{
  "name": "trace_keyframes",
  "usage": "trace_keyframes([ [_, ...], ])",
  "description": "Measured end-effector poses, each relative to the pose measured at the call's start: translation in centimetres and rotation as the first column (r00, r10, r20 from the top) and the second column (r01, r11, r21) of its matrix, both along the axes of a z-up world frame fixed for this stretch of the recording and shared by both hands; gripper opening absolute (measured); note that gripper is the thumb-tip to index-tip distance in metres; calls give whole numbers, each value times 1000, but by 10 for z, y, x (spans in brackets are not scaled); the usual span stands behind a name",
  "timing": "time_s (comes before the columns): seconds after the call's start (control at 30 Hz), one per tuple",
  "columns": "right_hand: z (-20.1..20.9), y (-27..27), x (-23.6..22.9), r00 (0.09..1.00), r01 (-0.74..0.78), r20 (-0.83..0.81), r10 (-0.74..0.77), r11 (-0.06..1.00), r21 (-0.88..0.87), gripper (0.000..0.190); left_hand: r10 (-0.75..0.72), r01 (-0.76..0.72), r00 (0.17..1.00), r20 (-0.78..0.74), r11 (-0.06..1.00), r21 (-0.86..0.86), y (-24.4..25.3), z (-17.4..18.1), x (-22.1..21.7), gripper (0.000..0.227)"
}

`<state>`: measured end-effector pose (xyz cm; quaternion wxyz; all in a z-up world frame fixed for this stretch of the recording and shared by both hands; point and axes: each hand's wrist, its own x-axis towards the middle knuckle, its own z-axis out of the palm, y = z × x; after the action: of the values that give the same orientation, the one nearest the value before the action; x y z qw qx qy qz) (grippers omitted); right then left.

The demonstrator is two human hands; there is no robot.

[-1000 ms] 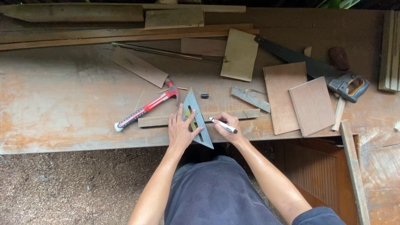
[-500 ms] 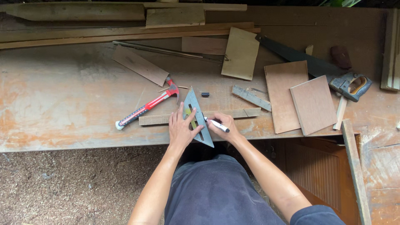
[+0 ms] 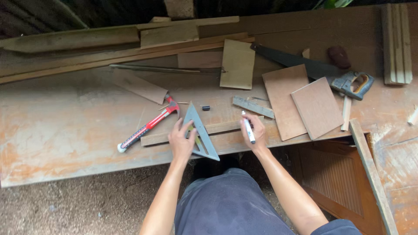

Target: The person measures and marks a wooden plank using a set square and marker, then saws the plank along the marked line with a hand saw. The person handles the plank, set square, marker, and saw throughout the process.

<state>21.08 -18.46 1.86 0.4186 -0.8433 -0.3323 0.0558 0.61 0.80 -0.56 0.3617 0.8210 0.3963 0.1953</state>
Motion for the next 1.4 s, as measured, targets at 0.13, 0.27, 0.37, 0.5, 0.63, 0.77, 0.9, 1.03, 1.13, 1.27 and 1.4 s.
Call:
trace_keyframes([
  [0.13, 4, -10, 27, 983, 177, -44, -177, 984, 9, 28, 81, -53, 992, 101, 965, -255, 27, -9, -6, 32],
  [0.27, 9, -24, 45, 969, 244, 29, -245, 970, 21, 30, 121, -52, 988, 97, 849, -525, 61, -20, -13, 34],
  [0.37, 11, -34, 49, 967, 254, 31, -255, 967, 23, 32, 219, -34, 943, 251, 813, -581, 96, -28, -19, 30],
  [0.5, 1, -39, 39, 978, 173, -120, -168, 984, 32, 34, 477, -182, 824, 307, 735, -653, 134, -41, -25, 25],
  [0.63, -21, -33, 27, 942, 91, -337, -18, 975, 201, 34, 695, -230, 650, 309, 567, -791, 145, -49, -16, 25],
  [0.77, -36, -42, 21, 923, -30, -364, 128, 965, 262, 34, 728, -301, 631, 266, 546, -782, 125, -38, 2, 35],
  [0.9, -45, -51, 18, 936, -48, -333, 110, 981, 190, 29, 295, -331, 939, 178, 915, 230, 71, -5, 14, 64],
  [1.03, -44, -46, 17, 705, 66, -698, 124, 969, 240, 15, -154, 162, 975, -162, 986, 37, 26, 9, 52, 56],
  [1.13, -33, -46, 18, 587, 12, -790, 179, 973, 229, 13, -249, 264, 953, -174, 962, 65, 19, 7, 73, 49],
  [1.27, -18, -42, 23, 461, 26, -825, 326, 925, 380, 39, -299, 327, 918, -262, 942, 72, 28, -1, 84, 21],
  [1.4, -11, -38, 26, 525, 53, -800, 291, 927, 371, 49, -367, 364, 925, -100, 930, -52, 18, 0, 75, 17],
])
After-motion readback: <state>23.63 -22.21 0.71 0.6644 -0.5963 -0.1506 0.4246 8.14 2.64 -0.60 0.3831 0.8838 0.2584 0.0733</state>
